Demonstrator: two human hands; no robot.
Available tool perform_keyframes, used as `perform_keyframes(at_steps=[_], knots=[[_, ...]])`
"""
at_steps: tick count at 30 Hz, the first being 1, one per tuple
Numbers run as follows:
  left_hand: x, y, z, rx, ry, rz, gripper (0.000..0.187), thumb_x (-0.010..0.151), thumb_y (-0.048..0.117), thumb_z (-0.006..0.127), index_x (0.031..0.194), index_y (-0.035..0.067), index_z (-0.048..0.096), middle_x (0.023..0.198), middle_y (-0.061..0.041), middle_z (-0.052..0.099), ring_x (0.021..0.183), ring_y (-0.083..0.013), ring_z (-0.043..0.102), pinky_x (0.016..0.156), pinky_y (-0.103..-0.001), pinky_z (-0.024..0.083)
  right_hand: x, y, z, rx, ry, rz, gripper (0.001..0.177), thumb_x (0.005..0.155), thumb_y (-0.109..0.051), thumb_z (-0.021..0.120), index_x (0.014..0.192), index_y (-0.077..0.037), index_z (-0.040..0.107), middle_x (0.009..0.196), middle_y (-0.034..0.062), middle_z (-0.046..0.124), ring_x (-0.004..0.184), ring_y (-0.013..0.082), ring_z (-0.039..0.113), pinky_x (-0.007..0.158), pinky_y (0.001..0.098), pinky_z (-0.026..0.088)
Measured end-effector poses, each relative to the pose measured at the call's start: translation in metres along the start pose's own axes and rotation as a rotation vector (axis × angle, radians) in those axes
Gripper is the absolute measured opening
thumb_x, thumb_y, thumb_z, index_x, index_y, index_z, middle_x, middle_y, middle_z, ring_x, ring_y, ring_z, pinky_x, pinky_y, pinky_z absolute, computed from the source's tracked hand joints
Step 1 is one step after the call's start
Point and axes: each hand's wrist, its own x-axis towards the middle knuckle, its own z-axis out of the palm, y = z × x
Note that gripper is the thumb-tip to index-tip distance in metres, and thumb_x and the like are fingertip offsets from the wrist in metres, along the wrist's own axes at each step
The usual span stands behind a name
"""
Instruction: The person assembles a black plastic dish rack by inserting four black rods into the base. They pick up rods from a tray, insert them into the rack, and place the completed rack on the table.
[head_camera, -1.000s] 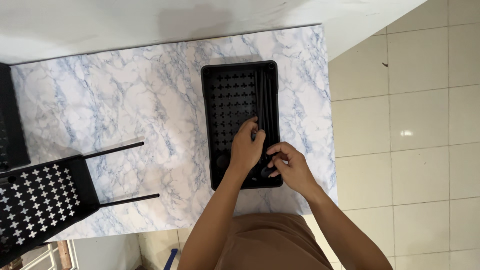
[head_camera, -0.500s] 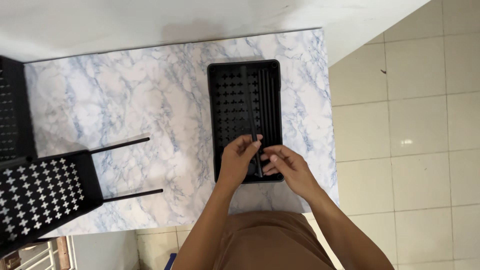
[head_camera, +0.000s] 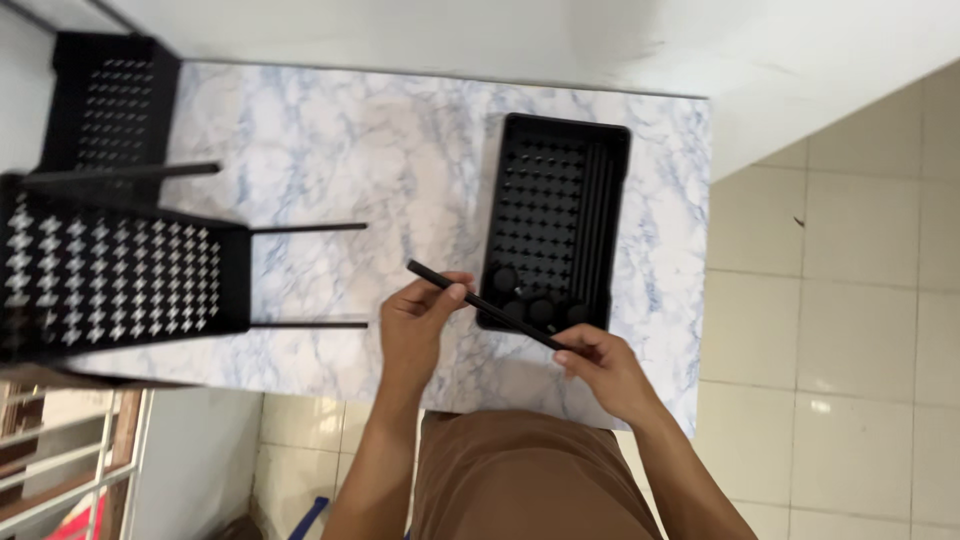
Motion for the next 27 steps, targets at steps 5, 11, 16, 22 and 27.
perform_keyframes(at_steps=[5, 11, 16, 22, 27], knots=[[-0.030, 0.032, -0.033, -0.034, 0.056, 0.042, 0.022, 0.089, 0.002, 0.075, 0.110, -0.004, 0.075, 0.105, -0.012, 0.079, 0.086, -0.0151, 0.074, 0.082, -0.030, 0.063, -0.002, 0.009, -0.001, -0.006, 0.117, -0.102, 0.018, 0.087, 0.003, 0.074, 0.104, -0.001, 0.075, 0.087, 0.0029, 0.069, 0.073, 0.0096, 0.060, 0.063, 0.0267, 0.051], [-0.062, 0.049, -0.063, -0.013, 0.089, 0.004, 0.027, 0.085, -0.001, 0.078, 0.111, -0.004, 0.076, 0.100, -0.013, 0.080, 0.087, -0.0165, 0.076, 0.081, -0.031, 0.064, 0.001, 0.000, 0.004, 0.238, 0.201, -0.271, 0.023, 0.082, 0.014, 0.073, 0.101, 0.002, 0.071, 0.097, 0.0071, 0.070, 0.073, 0.0137, 0.063, 0.063, 0.0291, 0.052], [-0.074, 0.053, -0.097, 0.026, 0.073, -0.021, 0.028, 0.086, 0.004, 0.078, 0.112, -0.004, 0.076, 0.097, -0.013, 0.080, 0.086, -0.0166, 0.076, 0.081, -0.030, 0.065, 0.002, -0.018, 0.023, 0.542, 0.186, -0.359, 0.022, 0.088, 0.012, 0.072, 0.106, 0.000, 0.070, 0.090, 0.0102, 0.071, 0.074, 0.0183, 0.066, 0.069, 0.0316, 0.054], [-0.078, 0.057, -0.163, 0.233, -0.039, -0.079, 0.027, 0.091, 0.015, 0.075, 0.113, 0.000, 0.078, 0.091, -0.009, 0.080, 0.082, -0.0139, 0.074, 0.076, -0.028, 0.061, 0.005, -0.051, 0.081, 0.794, 0.102, -0.460, 0.012, 0.100, 0.002, 0.070, 0.112, -0.001, 0.070, 0.095, 0.0101, 0.072, 0.078, 0.0168, 0.063, 0.071, 0.0347, 0.051], [-0.075, 0.063, -0.227, 0.312, -0.112, -0.189, 0.024, 0.089, 0.014, 0.076, 0.109, 0.001, 0.081, 0.088, -0.007, 0.080, 0.081, -0.0119, 0.072, 0.073, -0.026, 0.058, 0.016, -0.072, 0.153, 0.838, 0.121, -0.455, 0.014, 0.098, -0.002, 0.069, 0.113, -0.002, 0.071, 0.099, 0.0096, 0.074, 0.076, 0.0171, 0.064, 0.071, 0.0355, 0.052]])
